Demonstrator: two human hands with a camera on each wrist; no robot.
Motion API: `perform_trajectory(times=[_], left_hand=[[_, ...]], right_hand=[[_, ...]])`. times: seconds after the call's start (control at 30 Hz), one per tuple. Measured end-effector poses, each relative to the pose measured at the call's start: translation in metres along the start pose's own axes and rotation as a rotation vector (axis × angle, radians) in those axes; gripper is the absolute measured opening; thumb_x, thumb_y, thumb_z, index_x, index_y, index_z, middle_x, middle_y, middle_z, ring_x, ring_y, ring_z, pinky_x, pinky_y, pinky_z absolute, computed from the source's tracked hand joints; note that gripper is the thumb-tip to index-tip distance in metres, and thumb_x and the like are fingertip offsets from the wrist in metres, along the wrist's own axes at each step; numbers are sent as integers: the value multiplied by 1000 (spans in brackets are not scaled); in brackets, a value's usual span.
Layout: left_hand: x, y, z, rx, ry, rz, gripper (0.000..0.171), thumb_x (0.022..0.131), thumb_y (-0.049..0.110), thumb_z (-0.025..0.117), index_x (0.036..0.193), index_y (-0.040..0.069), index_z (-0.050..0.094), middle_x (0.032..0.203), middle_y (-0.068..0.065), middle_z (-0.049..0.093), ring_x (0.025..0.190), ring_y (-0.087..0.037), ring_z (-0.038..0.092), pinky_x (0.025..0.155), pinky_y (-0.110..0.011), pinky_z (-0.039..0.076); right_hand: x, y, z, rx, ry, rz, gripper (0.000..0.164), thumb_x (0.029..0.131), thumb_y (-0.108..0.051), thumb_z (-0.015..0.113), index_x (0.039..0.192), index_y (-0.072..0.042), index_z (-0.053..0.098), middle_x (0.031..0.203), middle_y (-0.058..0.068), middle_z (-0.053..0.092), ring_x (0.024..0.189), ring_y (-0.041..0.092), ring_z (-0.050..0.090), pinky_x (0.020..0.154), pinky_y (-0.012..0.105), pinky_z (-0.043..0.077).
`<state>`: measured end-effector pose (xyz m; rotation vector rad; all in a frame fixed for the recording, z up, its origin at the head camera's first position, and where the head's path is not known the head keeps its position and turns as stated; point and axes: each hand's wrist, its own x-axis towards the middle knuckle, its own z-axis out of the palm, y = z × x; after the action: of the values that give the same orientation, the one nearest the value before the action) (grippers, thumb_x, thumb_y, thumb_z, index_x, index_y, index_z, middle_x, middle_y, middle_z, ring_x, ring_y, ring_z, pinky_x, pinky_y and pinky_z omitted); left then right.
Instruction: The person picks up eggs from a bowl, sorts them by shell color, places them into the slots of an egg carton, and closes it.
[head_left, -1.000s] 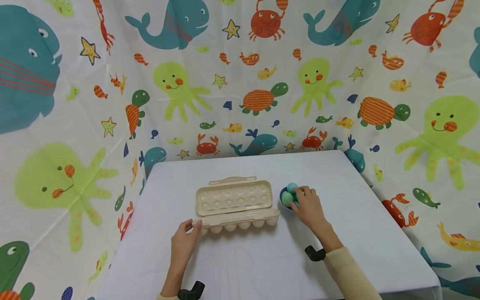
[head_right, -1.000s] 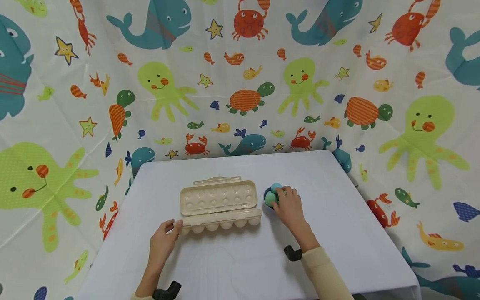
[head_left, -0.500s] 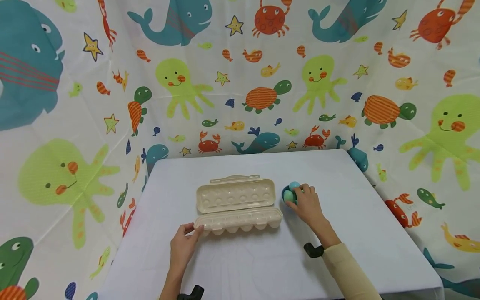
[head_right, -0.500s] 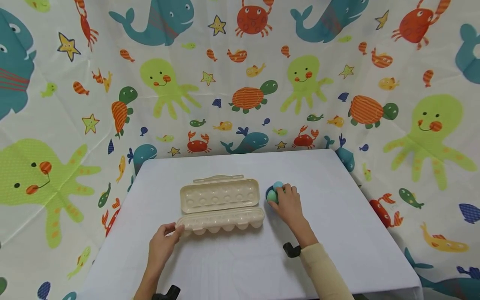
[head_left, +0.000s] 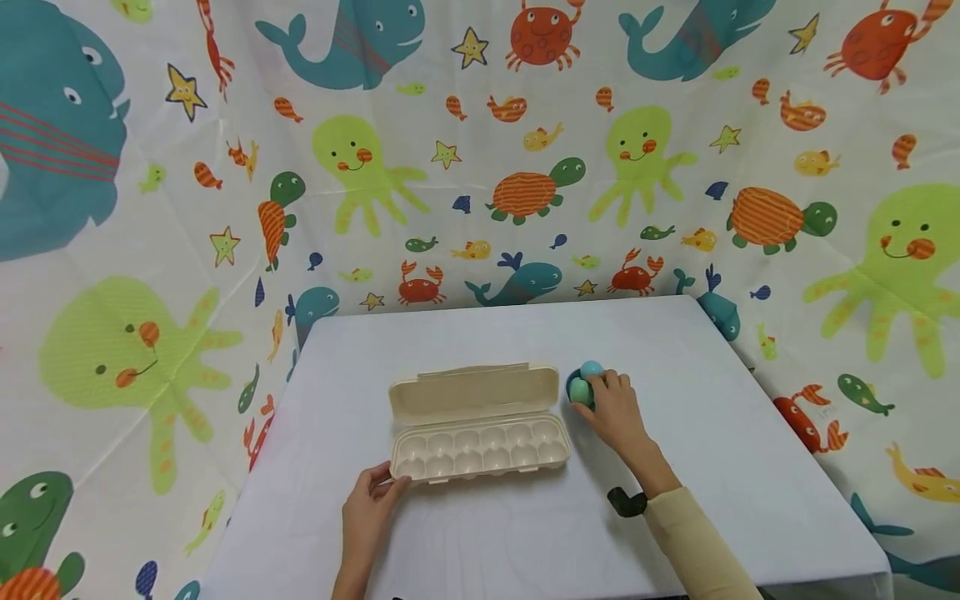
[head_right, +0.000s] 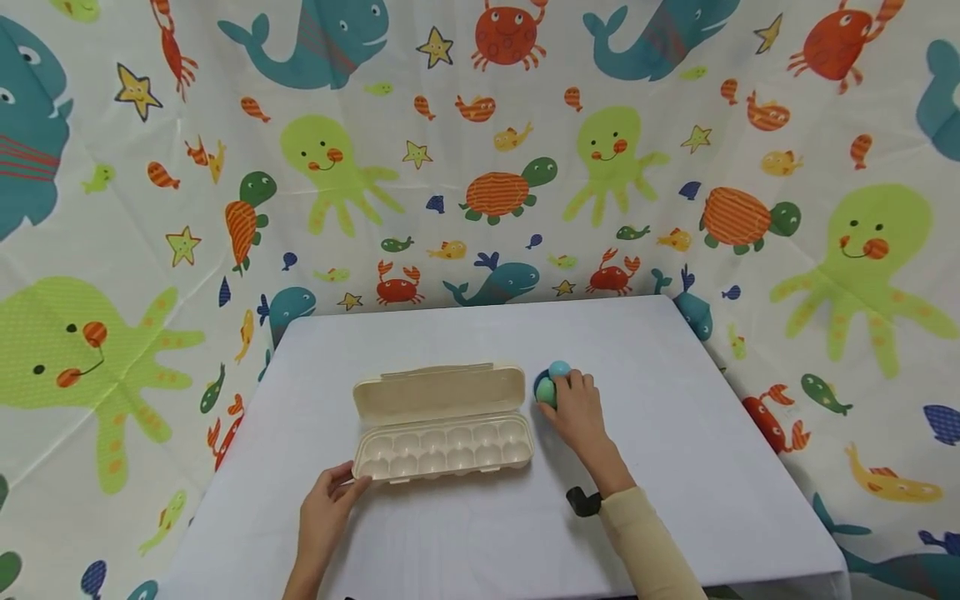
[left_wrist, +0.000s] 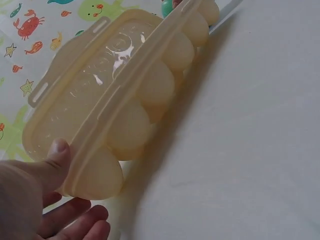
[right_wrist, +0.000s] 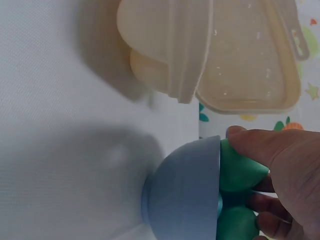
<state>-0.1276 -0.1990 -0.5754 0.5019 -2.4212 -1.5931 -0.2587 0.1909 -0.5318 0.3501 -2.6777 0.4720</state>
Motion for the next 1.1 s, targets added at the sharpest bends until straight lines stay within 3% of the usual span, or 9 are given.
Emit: perform_trajectory(times=[0.2,0.5,1.1], left_hand=[[-6,-11,6,-76,41,25,50,83,17,83,126,2,62,118,-19,71,92,2,66,79,-5,52],[-11,-20,9,-179,70,49,48,81,11,83,123,-1,63,117,-22,71,94,2,67,79,-6,53],[-13,-29,11,-183,102,72,47,79,9,84,121,0,66,112,-21,73,88,3,68,76,-6,53]], right_hand=[[1,1,2,5,-9,14,54,81,-30,83,119,4,64,112,25,58,96,40,50,79,54,49],[2,0,3,14,6,10,51,82,-28,83,115,5,64,111,27,60,95,42,51,78,54,49],[3,-3,6,-4,-27,10,53,84,-28,81,120,7,63,114,26,71,93,40,54,79,52,50]])
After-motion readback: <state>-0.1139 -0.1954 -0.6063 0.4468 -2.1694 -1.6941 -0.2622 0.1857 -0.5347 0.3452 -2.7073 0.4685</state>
